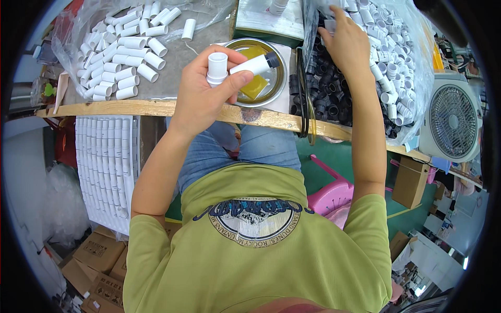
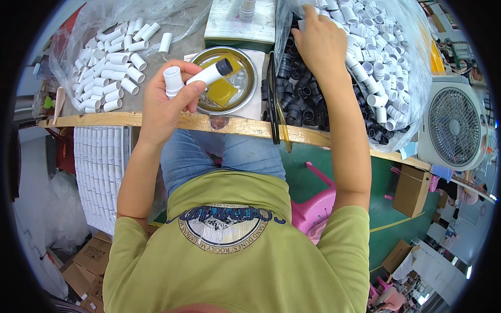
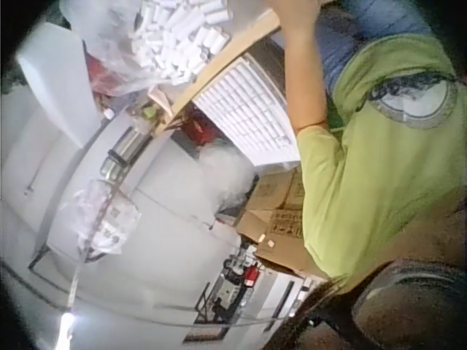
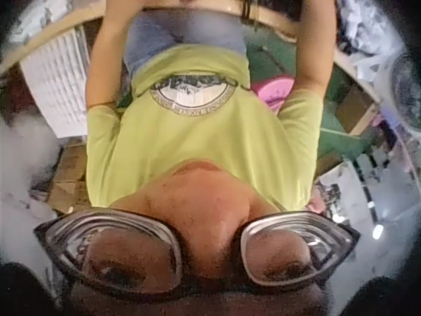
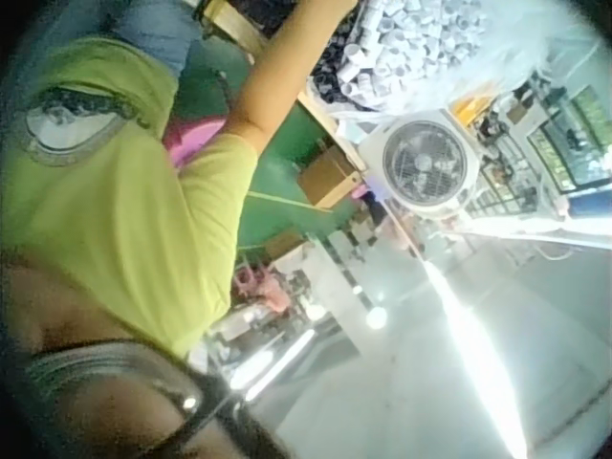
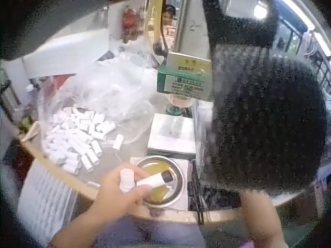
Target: The recorder is assembling small valve components by dipping parts in a lubricant or sealant and fitting white plastic sleeves over black components.
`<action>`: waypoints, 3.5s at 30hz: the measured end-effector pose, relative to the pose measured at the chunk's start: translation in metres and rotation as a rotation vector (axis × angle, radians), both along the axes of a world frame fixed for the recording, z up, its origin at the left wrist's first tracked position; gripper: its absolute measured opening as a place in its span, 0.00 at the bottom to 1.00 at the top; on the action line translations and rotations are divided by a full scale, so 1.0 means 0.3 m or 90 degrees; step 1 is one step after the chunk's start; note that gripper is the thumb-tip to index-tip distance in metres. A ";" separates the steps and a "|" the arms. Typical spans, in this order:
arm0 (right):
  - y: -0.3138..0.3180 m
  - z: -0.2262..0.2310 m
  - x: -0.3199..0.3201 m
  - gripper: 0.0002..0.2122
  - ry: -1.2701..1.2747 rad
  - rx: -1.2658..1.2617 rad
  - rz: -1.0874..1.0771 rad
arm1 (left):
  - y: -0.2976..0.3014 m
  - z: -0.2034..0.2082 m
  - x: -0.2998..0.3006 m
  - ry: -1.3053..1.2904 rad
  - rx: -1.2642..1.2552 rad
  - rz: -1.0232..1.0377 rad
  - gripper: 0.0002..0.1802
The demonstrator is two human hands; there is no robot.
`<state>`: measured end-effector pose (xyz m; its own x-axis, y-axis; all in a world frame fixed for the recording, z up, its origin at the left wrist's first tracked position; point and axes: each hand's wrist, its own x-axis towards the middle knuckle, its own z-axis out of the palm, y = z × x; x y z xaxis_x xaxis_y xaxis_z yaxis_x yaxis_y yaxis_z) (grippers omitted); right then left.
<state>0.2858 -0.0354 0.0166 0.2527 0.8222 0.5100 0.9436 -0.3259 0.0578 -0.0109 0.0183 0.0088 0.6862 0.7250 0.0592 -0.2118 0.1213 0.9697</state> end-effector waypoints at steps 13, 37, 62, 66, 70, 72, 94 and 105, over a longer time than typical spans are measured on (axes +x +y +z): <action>-0.119 0.085 -0.302 0.18 0.993 0.009 0.415 | 0.039 0.032 0.085 0.036 0.036 -0.089 0.11; -0.183 0.094 -0.412 0.12 0.699 -0.090 0.488 | 0.141 0.020 -0.009 0.194 -0.167 -0.489 0.15; -0.230 0.097 -0.423 0.11 0.587 0.024 0.624 | 0.019 0.079 -0.048 0.052 -0.365 -0.569 0.14; -0.235 0.081 -0.453 0.09 0.686 0.010 0.452 | -0.054 0.077 -0.024 0.132 0.423 -0.060 0.16; -0.209 0.051 -0.484 0.07 1.135 0.088 0.212 | -0.078 0.006 0.009 0.142 0.715 0.156 0.25; -0.207 0.047 -0.428 0.07 1.001 0.056 0.222 | -0.053 0.016 0.005 0.161 0.684 0.148 0.24; -0.164 0.089 -0.278 0.08 0.490 -0.069 0.168 | 0.349 -0.078 -0.018 0.263 0.211 0.123 0.16; -0.002 -0.060 -0.439 0.05 0.204 -0.048 0.406 | 0.146 -0.062 -0.079 0.047 0.183 0.175 0.20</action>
